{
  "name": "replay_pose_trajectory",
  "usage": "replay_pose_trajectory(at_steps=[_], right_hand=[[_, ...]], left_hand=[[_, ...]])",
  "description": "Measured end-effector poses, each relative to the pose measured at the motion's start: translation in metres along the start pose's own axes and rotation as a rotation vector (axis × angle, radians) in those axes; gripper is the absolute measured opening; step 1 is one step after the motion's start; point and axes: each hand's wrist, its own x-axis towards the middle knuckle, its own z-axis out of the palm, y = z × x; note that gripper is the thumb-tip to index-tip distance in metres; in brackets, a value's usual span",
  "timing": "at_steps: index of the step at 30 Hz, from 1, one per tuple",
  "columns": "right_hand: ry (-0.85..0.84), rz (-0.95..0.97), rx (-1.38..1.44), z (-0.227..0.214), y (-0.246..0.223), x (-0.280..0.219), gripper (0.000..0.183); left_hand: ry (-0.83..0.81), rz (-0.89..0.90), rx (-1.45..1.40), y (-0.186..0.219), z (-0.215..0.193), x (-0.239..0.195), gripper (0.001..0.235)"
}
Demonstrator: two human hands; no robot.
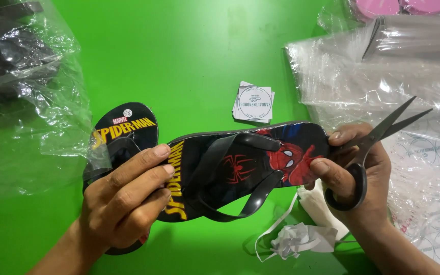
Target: Trimming excess material from the edges of a sandal sole using scissors to finish the product.
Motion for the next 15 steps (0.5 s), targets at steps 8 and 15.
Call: replay_pose_trajectory(at_steps=[8, 15], right_hand=[[0.000, 0.046, 0.037, 0.0077, -0.0047, -0.0016, 0.036], [0.027, 0.037, 0.082, 0.0107, -0.0047, -0.0026, 0.034]], left_hand=[[0.064, -0.178, 0.032, 0.0067, 0.0014, -0.0045, 0.007], [0.124, -0.299, 0.002, 0.0081, 0.0039, -0.0075, 0.027]])
